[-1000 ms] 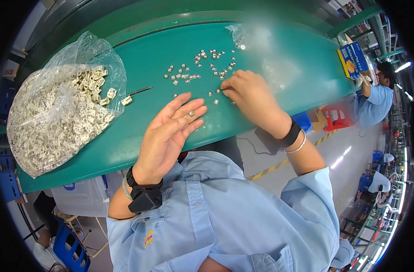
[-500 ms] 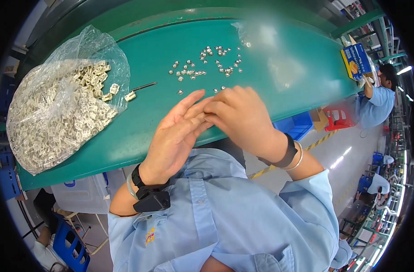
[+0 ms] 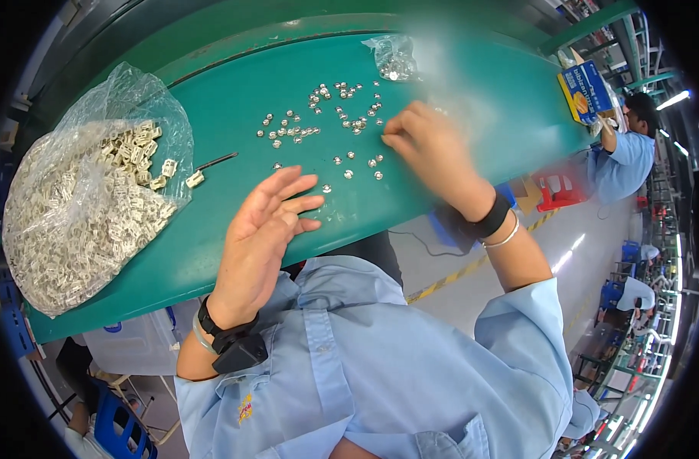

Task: The person picks up a white plastic component and a small metal piece by hand, then uses a thin metal tool to press the metal piece into the plastic component. They repeat this process, assembling several units one at a time on the green work surface.

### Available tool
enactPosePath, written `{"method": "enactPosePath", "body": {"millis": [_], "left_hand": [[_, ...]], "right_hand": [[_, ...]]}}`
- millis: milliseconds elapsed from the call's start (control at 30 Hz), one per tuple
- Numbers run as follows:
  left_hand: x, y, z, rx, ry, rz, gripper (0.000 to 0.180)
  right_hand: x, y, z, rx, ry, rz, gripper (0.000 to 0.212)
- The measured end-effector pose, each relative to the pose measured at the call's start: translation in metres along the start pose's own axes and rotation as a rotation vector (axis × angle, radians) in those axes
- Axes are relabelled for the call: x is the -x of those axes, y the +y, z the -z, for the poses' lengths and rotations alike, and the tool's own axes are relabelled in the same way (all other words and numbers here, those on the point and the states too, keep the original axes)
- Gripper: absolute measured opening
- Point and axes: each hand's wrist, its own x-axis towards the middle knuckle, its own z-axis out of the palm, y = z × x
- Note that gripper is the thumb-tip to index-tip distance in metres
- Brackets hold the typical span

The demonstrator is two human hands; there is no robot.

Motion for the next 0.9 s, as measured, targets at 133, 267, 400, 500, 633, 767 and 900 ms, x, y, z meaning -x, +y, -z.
{"method": "enactPosePath", "body": {"millis": [133,267,400,500,633,767,900], "left_hand": [[0.000,-0.002,0.002,0.003,0.010,-0.001,0.046],[0.000,-0.005,0.005,0.009,0.016,0.009,0.044],[-0.001,-0.006,0.008,0.044,0.005,0.008,0.039],[-0.001,-0.007,0.010,0.066,0.004,0.019,0.033],[0.000,-0.008,0.011,0.086,-0.004,0.017,0.029],[-0.001,-0.006,0.014,0.100,-0.042,0.034,0.029],[-0.001,-0.007,0.015,0.110,-0.052,0.031,0.029]], "right_hand": [[0.002,-0.004,0.002,0.093,-0.105,0.064,0.007],[0.003,-0.001,0.008,0.124,-0.193,0.109,0.009],[-0.011,-0.003,0.011,0.088,-0.185,0.064,0.011],[-0.025,-0.006,0.006,0.076,-0.184,0.045,0.011],[-0.038,-0.005,-0.003,0.096,-0.215,0.091,0.012],[-0.041,-0.003,-0.009,0.092,-0.214,0.121,0.011],[-0.037,-0.003,-0.004,-0.024,-0.186,0.031,0.012]]}}
